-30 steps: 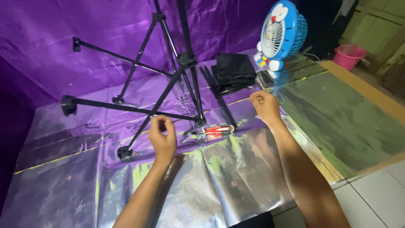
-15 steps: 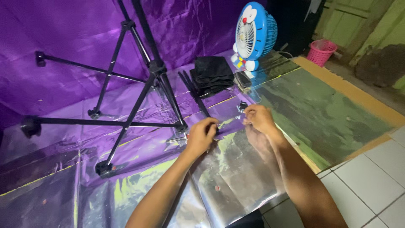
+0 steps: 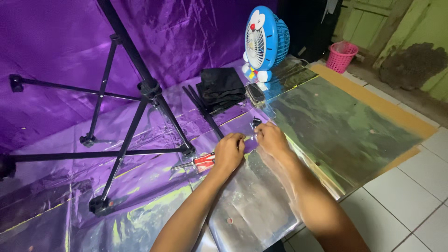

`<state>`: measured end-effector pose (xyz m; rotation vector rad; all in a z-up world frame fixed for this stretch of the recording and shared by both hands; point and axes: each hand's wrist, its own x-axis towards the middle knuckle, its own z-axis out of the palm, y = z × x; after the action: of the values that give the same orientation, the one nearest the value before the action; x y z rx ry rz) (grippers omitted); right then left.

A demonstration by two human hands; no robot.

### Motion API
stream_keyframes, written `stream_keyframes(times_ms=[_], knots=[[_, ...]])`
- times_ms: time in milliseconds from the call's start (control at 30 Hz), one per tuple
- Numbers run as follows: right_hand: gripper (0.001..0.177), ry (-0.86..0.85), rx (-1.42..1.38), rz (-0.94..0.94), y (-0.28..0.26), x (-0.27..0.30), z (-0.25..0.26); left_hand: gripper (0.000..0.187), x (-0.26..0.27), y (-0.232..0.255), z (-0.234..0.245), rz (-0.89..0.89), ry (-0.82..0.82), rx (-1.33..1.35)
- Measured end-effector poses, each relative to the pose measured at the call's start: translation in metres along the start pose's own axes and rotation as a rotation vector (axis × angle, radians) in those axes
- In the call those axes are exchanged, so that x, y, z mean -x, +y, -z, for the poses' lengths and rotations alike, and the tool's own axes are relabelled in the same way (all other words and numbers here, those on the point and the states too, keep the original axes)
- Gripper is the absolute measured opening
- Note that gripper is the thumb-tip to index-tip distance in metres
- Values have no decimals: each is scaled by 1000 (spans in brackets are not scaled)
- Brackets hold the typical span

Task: The person assembles a black metal stand by connecting multiple poles and securing joints with a screwdriver. They attach feet and cross-braces, tighten screws at each joint, and adjust the structure to form a stable frame.

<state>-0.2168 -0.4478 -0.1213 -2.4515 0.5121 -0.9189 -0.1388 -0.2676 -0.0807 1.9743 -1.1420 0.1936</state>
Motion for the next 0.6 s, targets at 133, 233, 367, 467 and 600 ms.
stream_keyframes(times_ms=[133,233,367,467,600], knots=[[16,50,43,-122,6,1,5,14,-1,2,0,5,36,4],[27,-44,136,-166,-1,0,9,14,-2,4,-3,-51,71,2],[32,-92,206,-156,-16,4,11,14,2,7,4,-65,91,51],[37,-98,271,-199,-19,-1,8,14,6,7,18,-61,117,102],[28,-176,417,-407,-16,-15,1,16,17,4,46,-44,143,208]])
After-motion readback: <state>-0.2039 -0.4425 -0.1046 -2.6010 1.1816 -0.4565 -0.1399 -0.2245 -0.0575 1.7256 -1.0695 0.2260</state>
